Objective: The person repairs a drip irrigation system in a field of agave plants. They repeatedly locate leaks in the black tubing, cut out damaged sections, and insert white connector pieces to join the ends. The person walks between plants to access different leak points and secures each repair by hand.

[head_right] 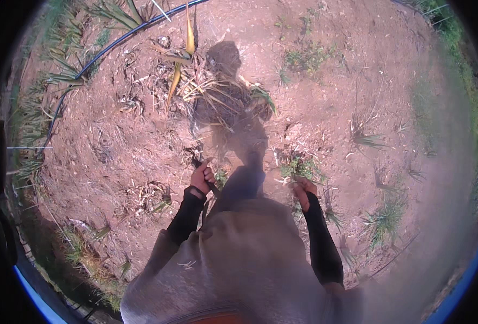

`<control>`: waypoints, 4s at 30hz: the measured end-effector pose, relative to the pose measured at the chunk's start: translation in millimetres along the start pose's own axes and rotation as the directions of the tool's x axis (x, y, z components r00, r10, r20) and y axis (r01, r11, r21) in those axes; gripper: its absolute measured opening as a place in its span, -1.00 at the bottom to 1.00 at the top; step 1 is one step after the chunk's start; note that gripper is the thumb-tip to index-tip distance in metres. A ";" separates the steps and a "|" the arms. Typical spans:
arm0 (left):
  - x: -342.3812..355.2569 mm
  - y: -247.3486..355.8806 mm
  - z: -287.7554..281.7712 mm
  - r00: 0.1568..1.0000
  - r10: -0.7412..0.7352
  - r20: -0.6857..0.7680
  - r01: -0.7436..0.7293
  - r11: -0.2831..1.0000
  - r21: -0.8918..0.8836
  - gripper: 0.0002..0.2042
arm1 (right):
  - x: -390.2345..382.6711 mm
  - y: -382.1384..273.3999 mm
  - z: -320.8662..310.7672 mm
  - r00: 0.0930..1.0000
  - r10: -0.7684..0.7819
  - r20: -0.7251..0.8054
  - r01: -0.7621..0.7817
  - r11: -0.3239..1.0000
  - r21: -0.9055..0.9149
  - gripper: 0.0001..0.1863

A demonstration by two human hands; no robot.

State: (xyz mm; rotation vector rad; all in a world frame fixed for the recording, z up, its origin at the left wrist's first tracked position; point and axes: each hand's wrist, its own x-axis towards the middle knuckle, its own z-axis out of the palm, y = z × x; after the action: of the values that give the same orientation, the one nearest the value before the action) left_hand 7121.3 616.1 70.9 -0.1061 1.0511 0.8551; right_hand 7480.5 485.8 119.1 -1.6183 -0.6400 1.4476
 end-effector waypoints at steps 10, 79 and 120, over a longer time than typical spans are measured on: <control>42.2 48.8 90.5 0.991 0.126 -0.039 -0.128 0.991 -0.047 -0.76 | 103.6 -111.3 0.5 0.997 0.070 0.027 -0.067 0.994 -0.080 -0.87; -50.4 796.4 549.1 -0.108 0.994 -0.023 -0.877 -0.085 0.472 -0.79 | 573.4 -892.0 503.8 -0.020 -0.595 0.804 0.988 0.110 0.106 -0.73; -15.4 810.7 590.9 -0.895 0.440 0.068 -0.350 -0.790 0.503 -0.90 | 433.8 -951.2 611.5 -0.522 -0.603 0.603 0.829 -0.193 0.525 -0.75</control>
State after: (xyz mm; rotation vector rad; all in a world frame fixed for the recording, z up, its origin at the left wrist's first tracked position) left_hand 7004.5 1432.9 641.7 1.6913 1.5131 3.0517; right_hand 7128.6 1481.0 712.8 0.2006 -2.1581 0.4735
